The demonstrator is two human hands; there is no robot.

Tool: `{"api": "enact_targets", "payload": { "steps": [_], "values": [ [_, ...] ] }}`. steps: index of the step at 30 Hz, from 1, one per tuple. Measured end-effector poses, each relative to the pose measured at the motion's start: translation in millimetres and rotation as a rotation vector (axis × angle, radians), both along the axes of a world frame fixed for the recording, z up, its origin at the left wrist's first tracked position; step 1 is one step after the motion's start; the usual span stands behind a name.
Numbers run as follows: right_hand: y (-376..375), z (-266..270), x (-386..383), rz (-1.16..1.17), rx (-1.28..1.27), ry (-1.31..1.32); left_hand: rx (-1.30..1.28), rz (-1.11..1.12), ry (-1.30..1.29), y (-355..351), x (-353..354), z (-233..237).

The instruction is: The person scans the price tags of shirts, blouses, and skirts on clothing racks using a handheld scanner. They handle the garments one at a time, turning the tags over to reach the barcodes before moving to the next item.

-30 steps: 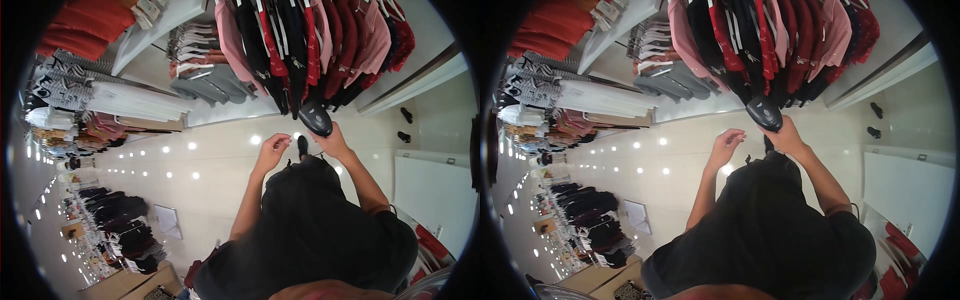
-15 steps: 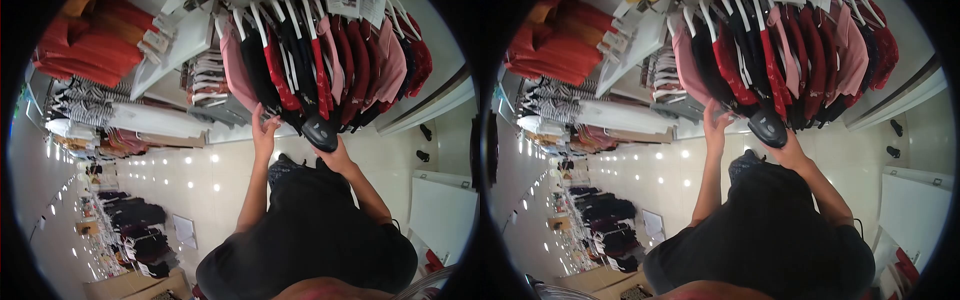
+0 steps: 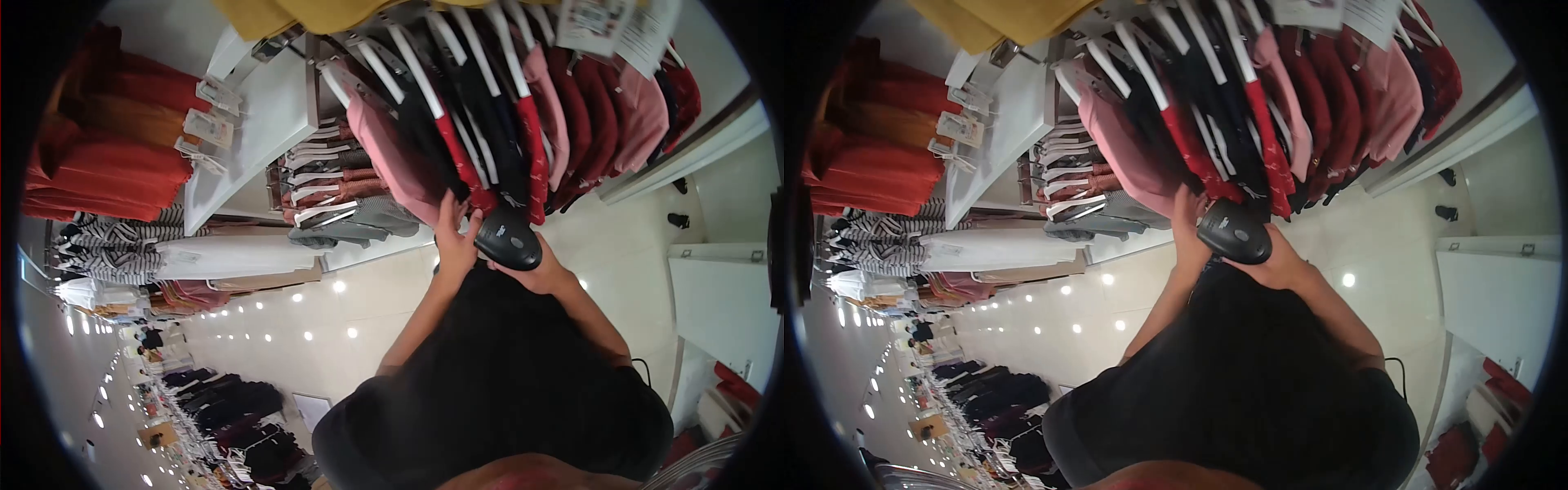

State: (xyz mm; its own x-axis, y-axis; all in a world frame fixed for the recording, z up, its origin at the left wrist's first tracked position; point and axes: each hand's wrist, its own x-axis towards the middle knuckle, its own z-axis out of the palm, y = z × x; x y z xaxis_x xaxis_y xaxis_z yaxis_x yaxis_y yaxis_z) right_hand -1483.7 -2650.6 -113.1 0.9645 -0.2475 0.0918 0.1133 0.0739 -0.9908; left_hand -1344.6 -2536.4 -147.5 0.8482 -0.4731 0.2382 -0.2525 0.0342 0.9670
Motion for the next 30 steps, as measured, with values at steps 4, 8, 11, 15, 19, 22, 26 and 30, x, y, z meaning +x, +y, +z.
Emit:
{"api": "enact_targets", "payload": {
  "steps": [4, 8, 11, 15, 19, 22, 26, 30],
  "values": [
    [1.2, 3.1, 25.0, 0.105, -0.164, -0.088, -0.073, -0.266, 0.107, 13.6, 10.1, -3.7],
    [-1.3, 25.8, 47.3, 0.051, -0.229, -0.105, 0.079, -0.408, 0.035, 16.9, 19.9, 34.1],
    [2.4, 43.5, 59.2, -0.041, -0.206, -0.149, 0.056, -0.464, 0.061, 7.6, 25.3, 34.1],
    [-1.4, 39.9, 54.4, -0.174, -0.13, -0.089, -0.108, -0.326, 0.225, -6.9, 22.3, 20.7],
    [-9.8, 34.8, 52.7, -0.167, -0.177, -0.079, -0.074, -0.095, -0.12, -7.0, 16.0, 24.2],
    [-9.2, 43.7, 61.0, -0.168, -0.329, -0.159, -0.121, -0.051, -0.062, 7.2, 17.6, 15.2],
    [-6.0, 37.9, 45.7, -0.17, -0.135, -0.052, -0.028, 0.16, -0.168, 17.7, 26.0, 14.6],
    [-6.8, 20.5, 48.6, -0.206, -0.092, -0.068, -0.028, 0.185, -0.317, -15.9, 52.4, 11.6]
  ]
}}
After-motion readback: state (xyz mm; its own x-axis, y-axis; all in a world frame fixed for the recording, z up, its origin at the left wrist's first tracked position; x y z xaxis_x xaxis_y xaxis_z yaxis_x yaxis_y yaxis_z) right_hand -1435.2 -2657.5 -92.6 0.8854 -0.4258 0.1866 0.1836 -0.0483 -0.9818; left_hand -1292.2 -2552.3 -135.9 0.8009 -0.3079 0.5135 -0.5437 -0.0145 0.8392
